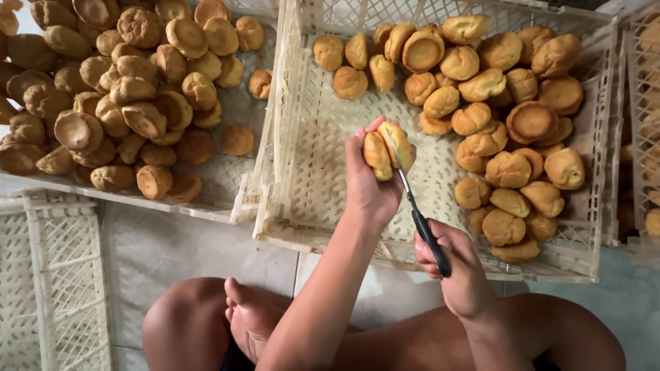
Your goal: A person sitting on the floor uses scissors to cut a slit into small round pastries or bread rolls taken from plastic crates.
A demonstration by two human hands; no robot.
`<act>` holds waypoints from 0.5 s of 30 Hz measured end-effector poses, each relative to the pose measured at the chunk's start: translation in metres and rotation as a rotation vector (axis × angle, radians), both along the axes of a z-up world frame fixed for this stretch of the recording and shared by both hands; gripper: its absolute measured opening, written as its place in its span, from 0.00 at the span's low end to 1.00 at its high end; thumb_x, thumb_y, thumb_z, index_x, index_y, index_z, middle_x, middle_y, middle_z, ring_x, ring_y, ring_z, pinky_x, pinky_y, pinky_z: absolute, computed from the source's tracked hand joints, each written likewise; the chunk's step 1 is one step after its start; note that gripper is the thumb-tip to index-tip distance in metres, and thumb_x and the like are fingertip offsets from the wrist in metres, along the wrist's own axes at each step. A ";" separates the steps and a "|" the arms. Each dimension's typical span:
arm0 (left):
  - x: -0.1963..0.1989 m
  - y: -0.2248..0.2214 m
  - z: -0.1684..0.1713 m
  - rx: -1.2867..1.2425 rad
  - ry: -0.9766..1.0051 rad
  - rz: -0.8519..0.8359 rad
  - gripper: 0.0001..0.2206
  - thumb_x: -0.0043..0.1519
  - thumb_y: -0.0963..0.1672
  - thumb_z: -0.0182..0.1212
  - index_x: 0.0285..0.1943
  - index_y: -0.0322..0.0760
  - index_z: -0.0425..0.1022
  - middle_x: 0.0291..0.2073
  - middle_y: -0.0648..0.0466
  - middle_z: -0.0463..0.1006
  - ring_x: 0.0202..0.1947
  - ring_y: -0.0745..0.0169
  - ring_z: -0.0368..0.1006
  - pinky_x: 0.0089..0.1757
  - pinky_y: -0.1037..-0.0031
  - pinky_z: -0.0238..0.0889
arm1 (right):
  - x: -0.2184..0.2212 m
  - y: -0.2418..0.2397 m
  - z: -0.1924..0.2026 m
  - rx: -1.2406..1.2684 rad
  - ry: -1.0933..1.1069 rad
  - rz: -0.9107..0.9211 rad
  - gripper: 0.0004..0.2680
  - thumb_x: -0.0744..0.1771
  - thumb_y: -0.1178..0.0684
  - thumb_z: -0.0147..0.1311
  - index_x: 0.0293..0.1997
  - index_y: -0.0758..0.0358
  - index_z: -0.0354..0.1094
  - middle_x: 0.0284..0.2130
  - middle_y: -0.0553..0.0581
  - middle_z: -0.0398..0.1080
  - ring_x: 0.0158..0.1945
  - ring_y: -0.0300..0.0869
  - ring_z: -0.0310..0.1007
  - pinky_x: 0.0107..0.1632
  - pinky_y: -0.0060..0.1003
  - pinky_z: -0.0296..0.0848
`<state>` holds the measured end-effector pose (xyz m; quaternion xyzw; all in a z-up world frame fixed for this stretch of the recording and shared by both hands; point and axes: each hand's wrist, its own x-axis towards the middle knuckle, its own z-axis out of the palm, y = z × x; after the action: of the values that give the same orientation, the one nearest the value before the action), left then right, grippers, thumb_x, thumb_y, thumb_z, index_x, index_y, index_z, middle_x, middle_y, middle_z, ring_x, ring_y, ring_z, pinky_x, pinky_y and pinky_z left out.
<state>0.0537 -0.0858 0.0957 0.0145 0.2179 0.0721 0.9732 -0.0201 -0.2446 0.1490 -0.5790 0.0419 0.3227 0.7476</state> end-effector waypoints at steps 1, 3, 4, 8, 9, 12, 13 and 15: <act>-0.002 -0.001 0.002 0.025 0.006 -0.005 0.16 0.70 0.51 0.49 0.58 0.39 0.72 0.51 0.49 0.74 0.45 0.57 0.71 0.48 0.65 0.69 | 0.000 0.001 0.001 -0.011 -0.001 -0.011 0.03 0.65 0.60 0.48 0.32 0.67 0.64 0.20 0.49 0.57 0.22 0.31 0.46 0.23 0.25 0.44; -0.004 -0.006 0.004 0.049 0.013 -0.010 0.16 0.70 0.51 0.49 0.58 0.40 0.72 0.53 0.49 0.74 0.46 0.58 0.71 0.50 0.66 0.68 | 0.002 0.002 0.003 -0.023 -0.001 -0.022 0.03 0.65 0.60 0.47 0.32 0.67 0.64 0.21 0.48 0.57 0.22 0.31 0.46 0.24 0.25 0.44; -0.005 -0.009 0.005 0.052 0.020 -0.018 0.16 0.69 0.51 0.50 0.58 0.41 0.71 0.54 0.49 0.73 0.49 0.57 0.70 0.51 0.65 0.67 | 0.003 0.003 0.005 -0.048 -0.026 -0.017 0.03 0.65 0.58 0.48 0.31 0.66 0.64 0.20 0.48 0.57 0.22 0.31 0.47 0.24 0.25 0.45; -0.007 -0.013 0.008 0.103 0.040 -0.048 0.15 0.69 0.51 0.52 0.58 0.41 0.71 0.55 0.50 0.72 0.51 0.60 0.68 0.53 0.70 0.63 | 0.005 0.001 0.009 -0.105 -0.042 -0.022 0.05 0.65 0.56 0.49 0.30 0.65 0.63 0.20 0.49 0.57 0.23 0.32 0.46 0.25 0.26 0.45; -0.007 -0.012 0.007 0.103 0.041 -0.048 0.15 0.69 0.51 0.52 0.58 0.41 0.71 0.55 0.50 0.72 0.51 0.60 0.68 0.53 0.70 0.63 | 0.004 0.000 0.009 -0.105 -0.041 -0.022 0.05 0.65 0.56 0.49 0.30 0.65 0.63 0.20 0.49 0.57 0.23 0.32 0.46 0.25 0.26 0.45; -0.003 -0.006 0.003 0.102 -0.033 -0.029 0.15 0.71 0.49 0.48 0.61 0.38 0.67 0.55 0.45 0.72 0.49 0.54 0.70 0.51 0.68 0.66 | 0.001 -0.005 0.009 -0.164 -0.098 0.001 0.03 0.67 0.60 0.52 0.35 0.68 0.69 0.18 0.48 0.62 0.20 0.33 0.55 0.22 0.26 0.53; -0.002 -0.001 0.002 0.125 -0.005 -0.020 0.14 0.71 0.50 0.47 0.58 0.39 0.69 0.55 0.47 0.73 0.50 0.57 0.70 0.52 0.69 0.67 | 0.000 -0.008 0.011 -0.131 -0.078 0.047 0.05 0.68 0.61 0.48 0.34 0.69 0.68 0.18 0.50 0.63 0.19 0.33 0.55 0.20 0.25 0.54; 0.001 0.009 0.001 0.152 0.022 -0.008 0.14 0.71 0.50 0.47 0.55 0.41 0.72 0.55 0.49 0.74 0.50 0.59 0.70 0.52 0.70 0.67 | -0.006 -0.015 0.008 -0.094 -0.060 0.097 0.07 0.69 0.63 0.44 0.33 0.71 0.68 0.17 0.53 0.64 0.17 0.33 0.56 0.17 0.25 0.54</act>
<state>0.0550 -0.0769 0.0966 0.0898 0.2226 0.0844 0.9671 -0.0265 -0.2597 0.1565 -0.6243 0.0068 0.3387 0.7039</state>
